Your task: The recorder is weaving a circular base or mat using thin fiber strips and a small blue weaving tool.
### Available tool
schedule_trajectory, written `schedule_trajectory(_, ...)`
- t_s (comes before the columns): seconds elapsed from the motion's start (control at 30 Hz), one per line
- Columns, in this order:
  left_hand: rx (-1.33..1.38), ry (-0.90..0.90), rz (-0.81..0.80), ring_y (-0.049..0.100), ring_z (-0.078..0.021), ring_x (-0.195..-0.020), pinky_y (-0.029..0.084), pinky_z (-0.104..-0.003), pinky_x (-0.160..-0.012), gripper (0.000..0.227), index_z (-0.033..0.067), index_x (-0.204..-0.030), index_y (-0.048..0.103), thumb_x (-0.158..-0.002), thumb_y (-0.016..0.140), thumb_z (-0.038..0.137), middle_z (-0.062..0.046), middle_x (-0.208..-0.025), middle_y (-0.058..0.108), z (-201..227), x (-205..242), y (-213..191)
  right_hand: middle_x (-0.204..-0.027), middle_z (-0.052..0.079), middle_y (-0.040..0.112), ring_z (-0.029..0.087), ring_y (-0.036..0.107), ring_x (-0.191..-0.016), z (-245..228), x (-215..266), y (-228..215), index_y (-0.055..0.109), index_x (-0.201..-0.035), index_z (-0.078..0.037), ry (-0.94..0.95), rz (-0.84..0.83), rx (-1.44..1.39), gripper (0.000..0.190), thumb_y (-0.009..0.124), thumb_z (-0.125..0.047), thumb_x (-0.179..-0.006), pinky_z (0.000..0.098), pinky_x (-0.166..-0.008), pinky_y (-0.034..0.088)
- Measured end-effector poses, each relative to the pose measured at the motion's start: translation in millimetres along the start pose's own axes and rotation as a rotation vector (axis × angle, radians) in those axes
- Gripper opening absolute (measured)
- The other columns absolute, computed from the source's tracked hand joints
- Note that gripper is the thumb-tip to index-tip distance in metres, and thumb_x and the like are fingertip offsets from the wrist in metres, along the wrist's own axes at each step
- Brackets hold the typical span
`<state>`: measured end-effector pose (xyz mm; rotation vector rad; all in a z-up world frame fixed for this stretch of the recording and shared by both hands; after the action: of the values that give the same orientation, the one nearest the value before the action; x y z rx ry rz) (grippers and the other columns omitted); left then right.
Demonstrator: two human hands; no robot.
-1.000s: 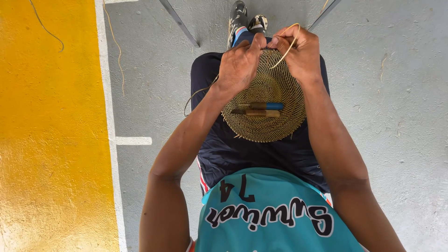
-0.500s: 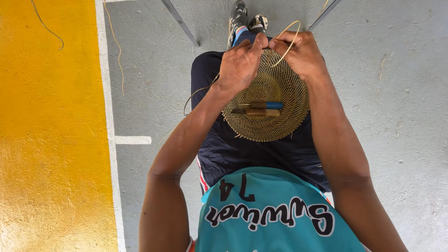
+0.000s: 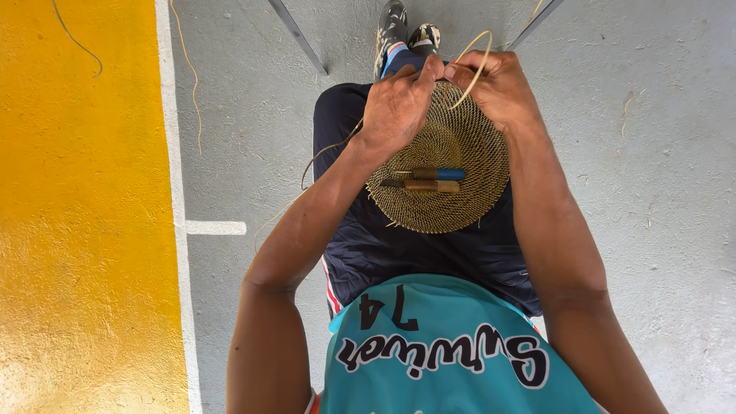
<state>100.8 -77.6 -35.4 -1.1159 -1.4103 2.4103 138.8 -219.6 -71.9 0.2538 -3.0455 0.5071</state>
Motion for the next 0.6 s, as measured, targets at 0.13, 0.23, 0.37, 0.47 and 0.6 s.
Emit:
schedule_trajectory(0.13,0.005,0.008,-0.012,0.062,-0.0136,-0.06,0.051,-0.03,-0.045,0.039,-0.0003,-0.123,0.05,-0.089,0.067,-0.006,-0.004,-0.058,0.059,1.7,-1.9,1.2,-0.083,0.003,0.074,0.007,0.064,-0.068,5.5,-4.8,1.7,0.078,-0.102,-0.005,-0.017,-0.053,0.017,0.01,0.075,-0.015,-0.1,0.0226,-0.06,0.051)
schedule_trajectory(0.23,-0.006,0.003,0.005,0.063,-0.0136,-0.061,0.051,-0.03,-0.045,0.04,-0.0003,-0.124,0.049,-0.088,0.067,-0.006,-0.004,-0.059,0.06,1.0,0.0,0.6,-0.08,0.002,0.072,0.005,0.061,-0.066,7.0,-5.6,4.5,0.077,-0.102,-0.005,-0.006,-0.071,0.008,0.011,0.075,-0.016,-0.101,0.022,-0.058,0.048)
schedule_trajectory(0.37,-0.004,0.002,-0.017,0.064,-0.015,-0.062,0.051,-0.03,-0.045,0.04,0.0003,-0.124,0.05,-0.088,0.066,-0.007,-0.004,-0.058,0.061,2.9,-1.7,-1.9,-0.071,0.003,0.067,0.007,0.054,-0.058,-2.6,0.6,4.2,0.078,-0.097,-0.004,0.021,-0.039,0.086,0.014,0.078,-0.018,-0.098,0.024,-0.05,0.039)
schedule_trajectory(0.47,-0.025,0.0,-0.009,0.066,-0.0166,-0.065,0.053,-0.031,-0.047,0.04,0.0006,-0.122,0.05,-0.086,0.066,-0.006,-0.006,-0.06,0.062,2.6,1.6,3.3,-0.074,0.0,0.07,0.006,0.055,-0.058,-4.8,-1.4,8.9,0.078,-0.097,-0.006,0.0,-0.039,0.116,0.013,0.077,-0.018,-0.099,0.0221,-0.051,0.042)
schedule_trajectory(0.6,-0.002,-0.022,0.011,0.067,-0.0152,-0.066,0.054,-0.031,-0.049,0.041,0.0008,-0.123,0.049,-0.087,0.067,-0.005,-0.006,-0.065,0.065,4.2,3.1,-5.0,-0.073,0.001,0.069,0.006,0.057,-0.059,5.2,-0.6,2.9,0.079,-0.098,-0.005,0.04,-0.03,0.087,0.013,0.079,-0.018,-0.097,0.0223,-0.051,0.043)
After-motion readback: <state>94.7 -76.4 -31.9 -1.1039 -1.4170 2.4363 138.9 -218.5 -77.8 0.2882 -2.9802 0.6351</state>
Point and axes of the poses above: each hand's wrist, its own x-axis away from the middle knuckle, its own y-axis out of the palm, z = x × y, the point moved 10 cm from there along -x, towards the middle knuckle
